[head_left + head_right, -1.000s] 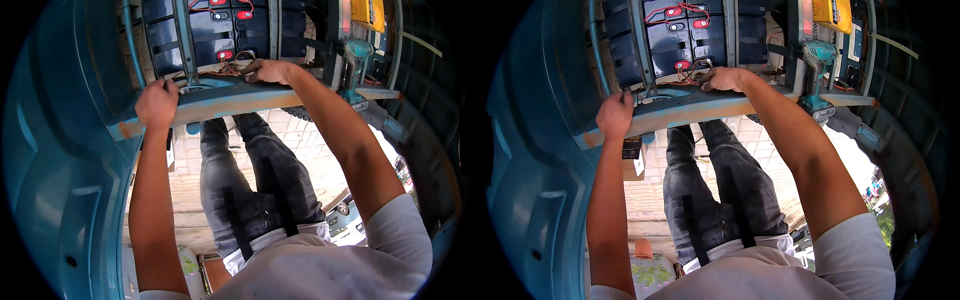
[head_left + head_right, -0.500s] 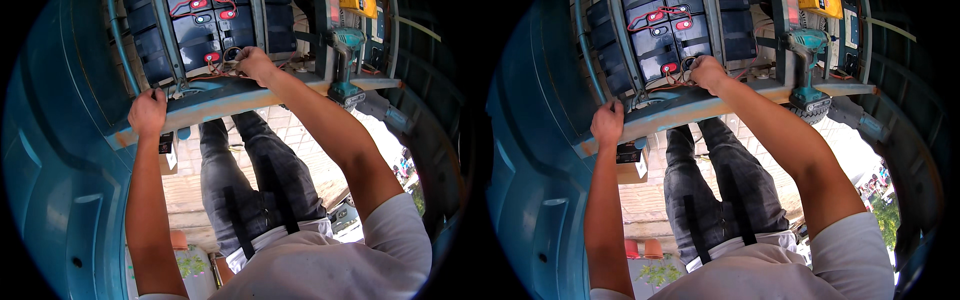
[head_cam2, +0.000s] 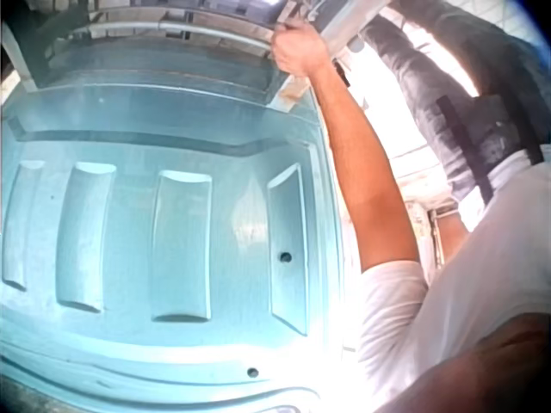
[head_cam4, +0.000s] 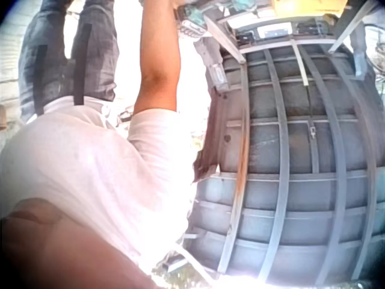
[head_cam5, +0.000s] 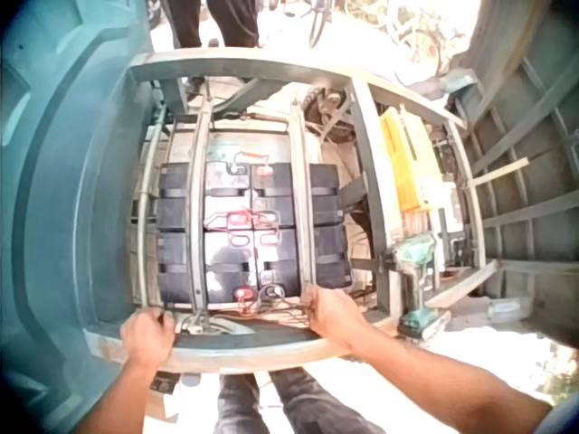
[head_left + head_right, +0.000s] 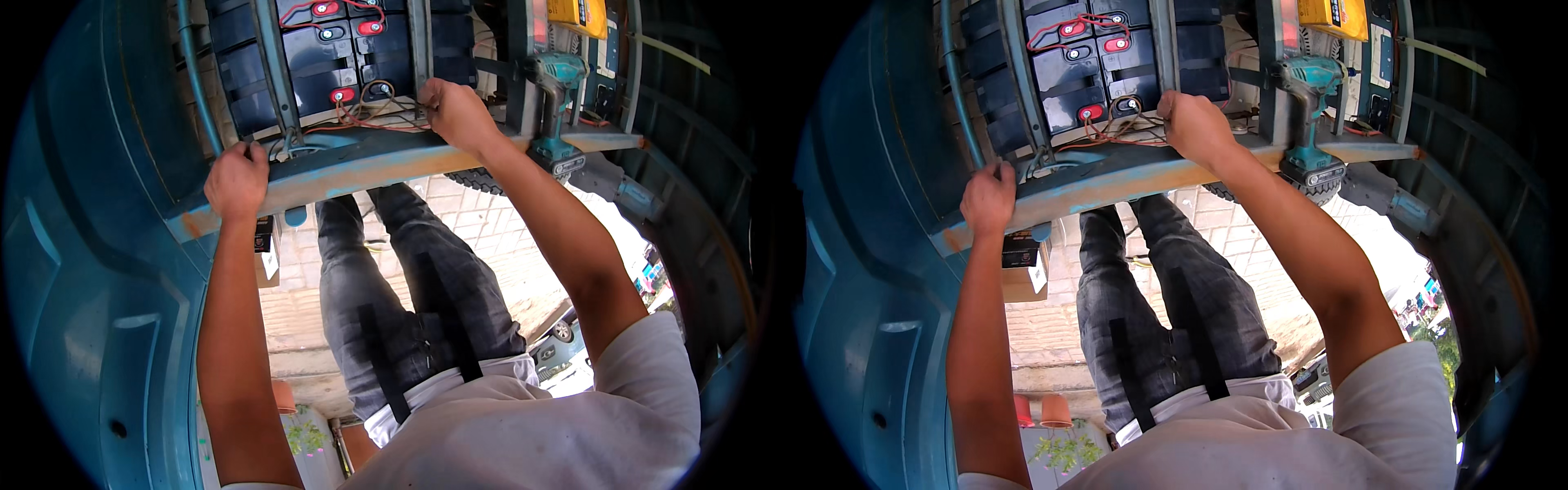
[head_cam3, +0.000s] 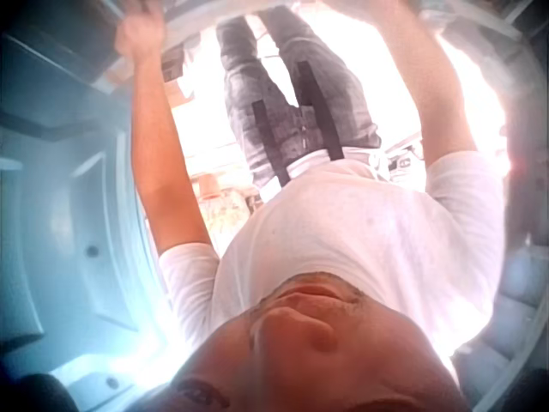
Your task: The person uses a cordless drill to tighten bolts on battery terminals inside a teal three-wheeled vehicle. They then retrieve a red wire from a box, connect it to the battery terminals, and secure it with the drill. Finally, they close the vehicle's hood.
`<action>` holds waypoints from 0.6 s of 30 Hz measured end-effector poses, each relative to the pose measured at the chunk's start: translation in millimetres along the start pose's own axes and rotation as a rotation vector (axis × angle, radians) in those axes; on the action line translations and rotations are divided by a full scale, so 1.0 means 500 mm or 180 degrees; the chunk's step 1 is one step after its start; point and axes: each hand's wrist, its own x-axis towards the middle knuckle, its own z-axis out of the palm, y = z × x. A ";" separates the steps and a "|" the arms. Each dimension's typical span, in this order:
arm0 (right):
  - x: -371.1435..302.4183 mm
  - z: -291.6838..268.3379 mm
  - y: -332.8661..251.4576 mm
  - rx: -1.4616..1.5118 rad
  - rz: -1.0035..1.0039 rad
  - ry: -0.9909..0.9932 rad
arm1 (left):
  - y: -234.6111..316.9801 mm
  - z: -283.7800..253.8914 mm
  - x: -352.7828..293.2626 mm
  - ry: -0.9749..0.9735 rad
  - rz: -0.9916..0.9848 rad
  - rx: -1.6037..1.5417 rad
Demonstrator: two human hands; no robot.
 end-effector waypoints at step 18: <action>0.065 -0.003 0.166 -0.0456 -0.0193 -0.0752 | 0.007 -0.006 0.000 -0.0072 -0.0054 0.0048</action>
